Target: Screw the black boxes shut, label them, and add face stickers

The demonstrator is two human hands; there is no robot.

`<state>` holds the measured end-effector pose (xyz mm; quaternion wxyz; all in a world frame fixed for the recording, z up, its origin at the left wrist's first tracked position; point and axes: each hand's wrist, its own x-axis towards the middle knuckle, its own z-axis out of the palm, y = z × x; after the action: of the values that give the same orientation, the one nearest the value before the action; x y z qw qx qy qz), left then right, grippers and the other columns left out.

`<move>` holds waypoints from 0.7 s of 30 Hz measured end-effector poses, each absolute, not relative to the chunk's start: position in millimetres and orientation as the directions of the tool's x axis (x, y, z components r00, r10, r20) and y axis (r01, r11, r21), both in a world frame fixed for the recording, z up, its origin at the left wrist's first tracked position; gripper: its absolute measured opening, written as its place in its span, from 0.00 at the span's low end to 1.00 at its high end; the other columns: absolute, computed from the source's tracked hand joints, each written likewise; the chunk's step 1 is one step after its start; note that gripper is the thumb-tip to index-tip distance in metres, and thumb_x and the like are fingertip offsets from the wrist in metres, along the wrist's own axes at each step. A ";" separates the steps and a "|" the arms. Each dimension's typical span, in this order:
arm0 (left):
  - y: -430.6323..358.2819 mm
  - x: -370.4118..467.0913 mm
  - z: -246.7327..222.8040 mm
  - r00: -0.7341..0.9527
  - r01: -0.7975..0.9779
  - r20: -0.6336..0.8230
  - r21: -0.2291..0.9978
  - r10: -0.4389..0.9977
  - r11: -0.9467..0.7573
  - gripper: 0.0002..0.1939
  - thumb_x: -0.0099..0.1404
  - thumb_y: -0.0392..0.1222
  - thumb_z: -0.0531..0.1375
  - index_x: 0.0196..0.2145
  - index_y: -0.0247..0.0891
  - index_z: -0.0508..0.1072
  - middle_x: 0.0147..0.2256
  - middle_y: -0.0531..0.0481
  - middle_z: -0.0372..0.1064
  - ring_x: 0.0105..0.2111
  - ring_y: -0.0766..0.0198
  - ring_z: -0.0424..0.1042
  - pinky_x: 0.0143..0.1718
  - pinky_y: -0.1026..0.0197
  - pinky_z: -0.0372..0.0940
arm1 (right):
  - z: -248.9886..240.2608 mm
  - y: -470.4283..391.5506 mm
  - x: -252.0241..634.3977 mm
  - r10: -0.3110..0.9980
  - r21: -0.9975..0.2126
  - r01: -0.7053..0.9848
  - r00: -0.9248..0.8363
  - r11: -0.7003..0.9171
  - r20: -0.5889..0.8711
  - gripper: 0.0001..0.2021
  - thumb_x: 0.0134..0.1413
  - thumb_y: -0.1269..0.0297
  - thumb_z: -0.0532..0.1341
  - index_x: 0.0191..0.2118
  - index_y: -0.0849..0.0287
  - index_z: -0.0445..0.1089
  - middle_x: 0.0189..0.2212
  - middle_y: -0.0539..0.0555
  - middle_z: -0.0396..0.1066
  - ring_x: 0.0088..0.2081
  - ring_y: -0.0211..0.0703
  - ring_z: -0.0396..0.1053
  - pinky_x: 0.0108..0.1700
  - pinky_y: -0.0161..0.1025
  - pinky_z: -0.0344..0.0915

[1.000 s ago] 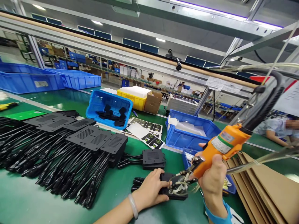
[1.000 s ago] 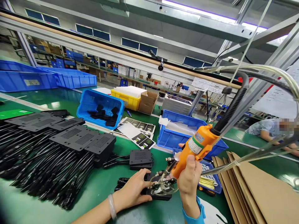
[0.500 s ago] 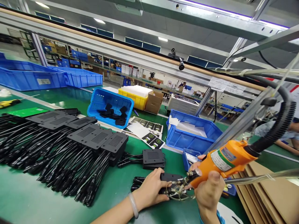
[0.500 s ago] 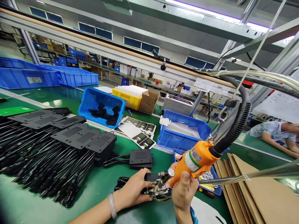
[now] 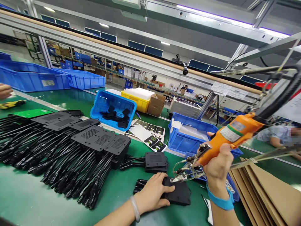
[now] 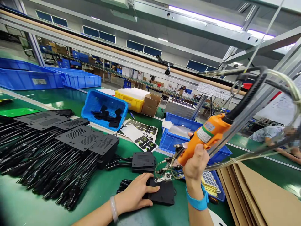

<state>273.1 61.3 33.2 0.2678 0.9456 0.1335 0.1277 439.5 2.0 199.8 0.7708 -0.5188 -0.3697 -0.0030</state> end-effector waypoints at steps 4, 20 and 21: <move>61.6 274.2 28.4 0.927 0.179 0.178 0.565 0.330 -0.805 0.33 0.55 0.52 0.73 0.58 0.55 0.71 0.58 0.41 0.62 0.57 0.42 0.64 0.58 0.43 0.62 | 174.4 10.1 442.6 0.446 -0.842 0.247 0.758 0.480 0.477 0.30 0.53 0.40 0.56 0.49 0.61 0.71 0.19 0.49 0.65 0.13 0.38 0.57 0.13 0.37 0.54; 61.4 278.5 23.5 0.926 0.195 0.153 0.586 0.344 -0.786 0.35 0.53 0.51 0.74 0.58 0.55 0.72 0.57 0.40 0.61 0.56 0.41 0.66 0.57 0.43 0.63 | 143.7 12.2 444.0 0.462 -0.834 0.276 0.729 0.477 0.505 0.27 0.52 0.37 0.57 0.40 0.60 0.68 0.19 0.48 0.65 0.15 0.38 0.60 0.15 0.35 0.56; 61.2 278.5 23.5 0.926 0.195 0.152 0.590 0.345 -0.784 0.35 0.53 0.51 0.74 0.58 0.54 0.72 0.57 0.40 0.61 0.56 0.41 0.66 0.57 0.43 0.63 | 143.3 10.7 442.7 0.456 -0.831 0.277 0.730 0.483 0.509 0.28 0.51 0.37 0.57 0.41 0.60 0.68 0.19 0.48 0.65 0.15 0.39 0.60 0.15 0.36 0.57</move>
<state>278.5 61.2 23.5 0.2956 0.9359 0.1441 0.1266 442.7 10.7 143.3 0.7809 -0.5052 -0.3629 0.0575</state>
